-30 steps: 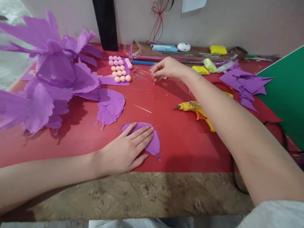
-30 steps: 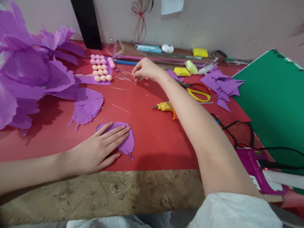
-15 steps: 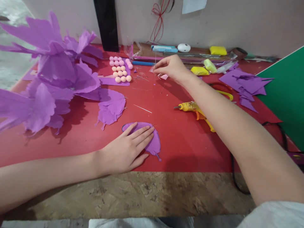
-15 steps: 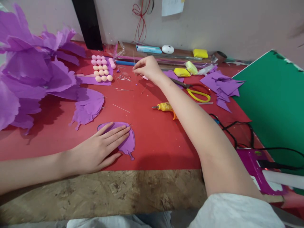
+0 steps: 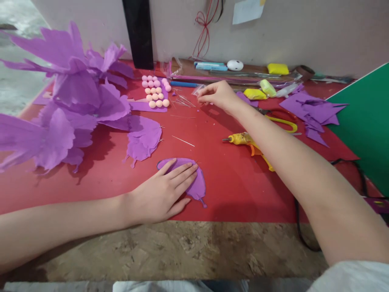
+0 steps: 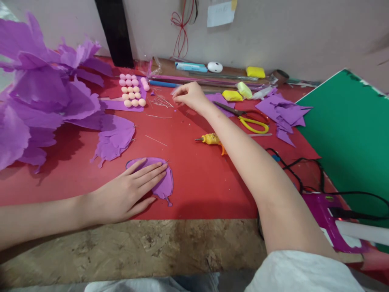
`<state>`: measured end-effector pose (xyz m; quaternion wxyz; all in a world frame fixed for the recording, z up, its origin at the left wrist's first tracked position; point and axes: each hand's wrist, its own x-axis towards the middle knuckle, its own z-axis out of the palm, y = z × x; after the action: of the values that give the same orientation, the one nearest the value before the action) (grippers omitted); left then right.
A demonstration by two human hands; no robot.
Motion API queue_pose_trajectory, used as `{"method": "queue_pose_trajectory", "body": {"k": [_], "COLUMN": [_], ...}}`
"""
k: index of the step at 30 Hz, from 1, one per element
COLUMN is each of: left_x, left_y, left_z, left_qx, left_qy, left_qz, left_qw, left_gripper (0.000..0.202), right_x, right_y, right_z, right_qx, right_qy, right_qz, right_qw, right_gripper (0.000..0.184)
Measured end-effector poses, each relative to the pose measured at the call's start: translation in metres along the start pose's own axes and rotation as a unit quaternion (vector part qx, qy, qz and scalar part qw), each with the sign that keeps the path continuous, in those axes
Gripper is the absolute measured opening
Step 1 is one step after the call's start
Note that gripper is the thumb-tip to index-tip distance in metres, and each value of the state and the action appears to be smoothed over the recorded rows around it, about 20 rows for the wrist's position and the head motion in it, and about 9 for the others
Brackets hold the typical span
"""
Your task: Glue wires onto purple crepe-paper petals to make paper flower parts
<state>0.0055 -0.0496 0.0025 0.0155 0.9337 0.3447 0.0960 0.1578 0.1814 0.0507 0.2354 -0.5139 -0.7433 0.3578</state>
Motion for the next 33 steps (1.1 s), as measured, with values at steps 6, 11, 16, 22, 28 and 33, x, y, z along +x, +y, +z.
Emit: {"method": "queue_pose_trajectory", "body": {"k": [6, 11, 16, 22, 28, 33], "left_x": [0.0, 0.0, 0.001, 0.0, 0.0, 0.0], "left_y": [0.001, 0.001, 0.001, 0.0, 0.001, 0.0], "left_z": [0.0, 0.0, 0.001, 0.001, 0.001, 0.002], "left_qx": [0.009, 0.009, 0.004, 0.004, 0.005, -0.001], "left_qy": [0.007, 0.011, 0.005, 0.009, 0.02, -0.002], "left_qz": [0.002, 0.002, 0.0, 0.001, 0.005, -0.007], "left_qw": [1.0, 1.0, 1.0, 1.0, 1.0, 1.0], "left_gripper": [0.056, 0.055, 0.055, 0.055, 0.054, 0.052], "right_x": [0.004, 0.014, 0.025, 0.043, 0.038, 0.035], "right_y": [-0.003, -0.004, -0.003, 0.005, -0.002, -0.011], "right_z": [0.001, 0.007, 0.019, 0.023, 0.021, 0.02], "right_qx": [-0.087, -0.128, -0.156, -0.187, -0.174, -0.149], "right_qy": [0.009, -0.003, -0.009, -0.015, -0.013, 0.009], "right_qz": [-0.01, -0.005, -0.028, -0.052, -0.01, 0.05], "right_qw": [0.996, 0.992, 0.987, 0.981, 0.985, 0.988], "right_gripper": [0.013, 0.009, 0.008, 0.011, 0.006, 0.002]}}
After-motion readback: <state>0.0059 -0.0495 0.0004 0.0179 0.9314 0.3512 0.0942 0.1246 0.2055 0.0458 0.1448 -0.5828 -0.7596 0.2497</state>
